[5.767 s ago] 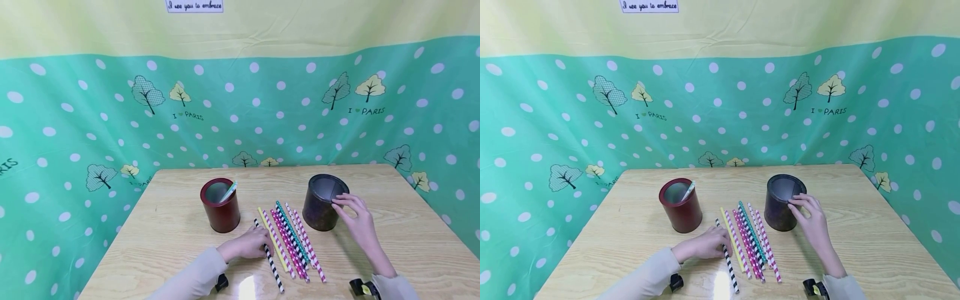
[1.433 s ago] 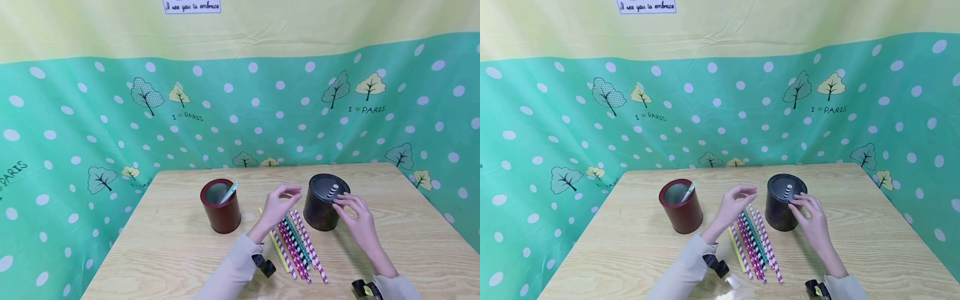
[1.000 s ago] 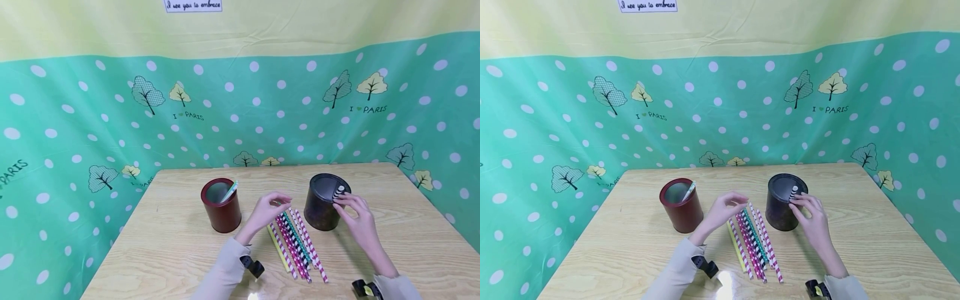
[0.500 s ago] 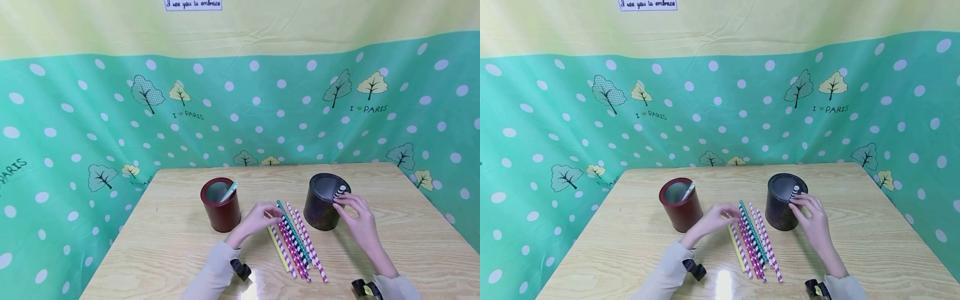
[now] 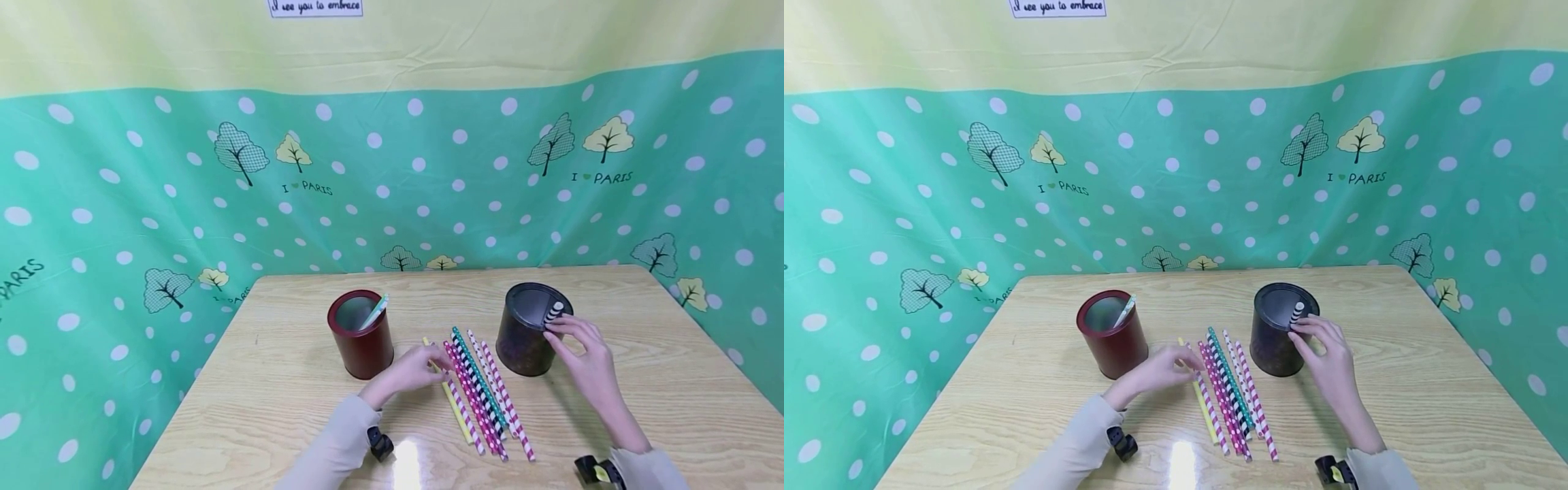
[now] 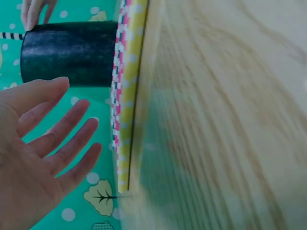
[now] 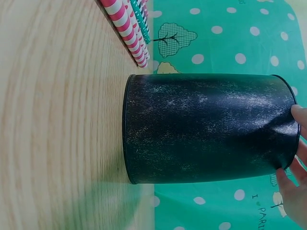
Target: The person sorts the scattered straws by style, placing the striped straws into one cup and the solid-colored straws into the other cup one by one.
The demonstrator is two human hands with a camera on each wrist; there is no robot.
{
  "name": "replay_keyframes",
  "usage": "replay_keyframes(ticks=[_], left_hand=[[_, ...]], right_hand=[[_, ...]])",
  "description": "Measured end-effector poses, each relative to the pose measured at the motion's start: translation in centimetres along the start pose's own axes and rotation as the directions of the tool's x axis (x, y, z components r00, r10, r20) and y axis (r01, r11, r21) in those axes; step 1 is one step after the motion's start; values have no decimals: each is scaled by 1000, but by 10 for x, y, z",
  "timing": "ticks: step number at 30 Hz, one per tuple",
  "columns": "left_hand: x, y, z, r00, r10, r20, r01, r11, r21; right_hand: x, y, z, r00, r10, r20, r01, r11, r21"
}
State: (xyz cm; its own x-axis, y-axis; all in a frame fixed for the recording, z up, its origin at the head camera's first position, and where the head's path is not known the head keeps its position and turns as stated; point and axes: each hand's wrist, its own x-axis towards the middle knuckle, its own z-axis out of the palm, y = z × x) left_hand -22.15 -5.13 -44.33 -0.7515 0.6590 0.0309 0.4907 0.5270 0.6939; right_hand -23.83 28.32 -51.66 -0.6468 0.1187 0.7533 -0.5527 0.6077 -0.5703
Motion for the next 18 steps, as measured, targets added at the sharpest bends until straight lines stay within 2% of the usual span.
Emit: replay_keyframes(ticks=[8, 13, 18], left_hand=[[-2, -6, 1, 994, 91, 65, -99, 987, 130], [-2, -7, 3, 991, 104, 83, -119, 972, 203], [-1, -9, 7, 990, 88, 109, -112, 963, 245]], right_hand=[[1, 0, 0, 1000, -13, -1, 13, 1000, 7], [0, -1, 0, 1000, -3, -3, 3, 1000, 0], [0, -1, 0, 1000, 7, 4, -7, 1000, -4]])
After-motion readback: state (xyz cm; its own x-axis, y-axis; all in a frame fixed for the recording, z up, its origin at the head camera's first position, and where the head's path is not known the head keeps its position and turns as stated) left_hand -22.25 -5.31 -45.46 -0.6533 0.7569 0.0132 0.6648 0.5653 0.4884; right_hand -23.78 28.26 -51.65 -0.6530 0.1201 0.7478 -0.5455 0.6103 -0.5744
